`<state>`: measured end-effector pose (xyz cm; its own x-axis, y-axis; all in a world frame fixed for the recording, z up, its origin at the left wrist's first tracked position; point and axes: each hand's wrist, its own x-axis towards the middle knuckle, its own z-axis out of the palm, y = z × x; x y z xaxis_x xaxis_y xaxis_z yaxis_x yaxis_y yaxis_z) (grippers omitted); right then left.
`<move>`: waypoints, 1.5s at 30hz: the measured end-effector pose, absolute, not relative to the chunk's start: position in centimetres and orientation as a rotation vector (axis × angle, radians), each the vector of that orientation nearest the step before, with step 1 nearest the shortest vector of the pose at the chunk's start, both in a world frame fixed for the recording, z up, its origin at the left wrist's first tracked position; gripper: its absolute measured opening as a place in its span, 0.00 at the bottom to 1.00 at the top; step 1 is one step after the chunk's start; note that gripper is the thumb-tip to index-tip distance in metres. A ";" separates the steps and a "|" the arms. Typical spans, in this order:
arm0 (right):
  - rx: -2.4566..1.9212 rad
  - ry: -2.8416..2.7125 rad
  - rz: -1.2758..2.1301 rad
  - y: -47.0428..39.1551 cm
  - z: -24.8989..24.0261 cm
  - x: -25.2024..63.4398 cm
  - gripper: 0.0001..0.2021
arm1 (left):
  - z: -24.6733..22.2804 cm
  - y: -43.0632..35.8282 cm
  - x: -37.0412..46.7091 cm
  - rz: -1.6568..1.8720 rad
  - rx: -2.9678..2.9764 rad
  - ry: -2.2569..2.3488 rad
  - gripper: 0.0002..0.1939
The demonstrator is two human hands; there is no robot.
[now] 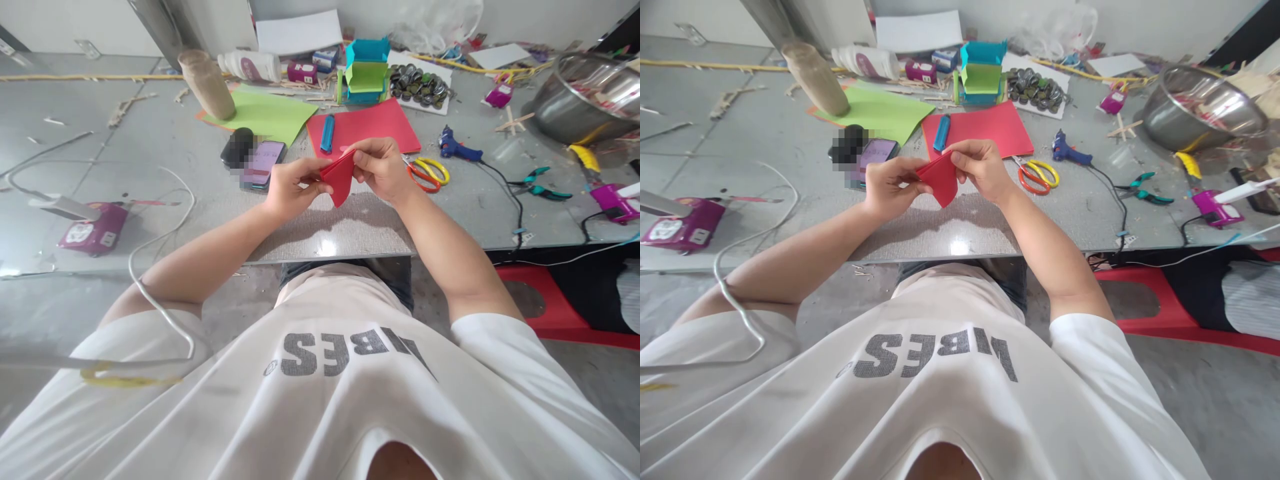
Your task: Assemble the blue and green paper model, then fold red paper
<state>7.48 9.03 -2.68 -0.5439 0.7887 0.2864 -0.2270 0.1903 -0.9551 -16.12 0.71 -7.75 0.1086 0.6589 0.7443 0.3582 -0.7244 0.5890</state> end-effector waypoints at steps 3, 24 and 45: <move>-0.552 -1.608 1.493 9.0 -2.8 7.5 0.26 | -7.5 0.5 -15.8 1.643 2.147 0.984 0.26; -0.588 -1.615 1.395 9.6 -3.7 7.6 0.30 | -6.6 -0.7 -15.1 1.589 2.188 1.041 0.28; -0.562 -1.493 1.167 9.0 -5.6 5.7 0.27 | -8.6 0.4 -14.2 1.732 2.003 1.165 0.22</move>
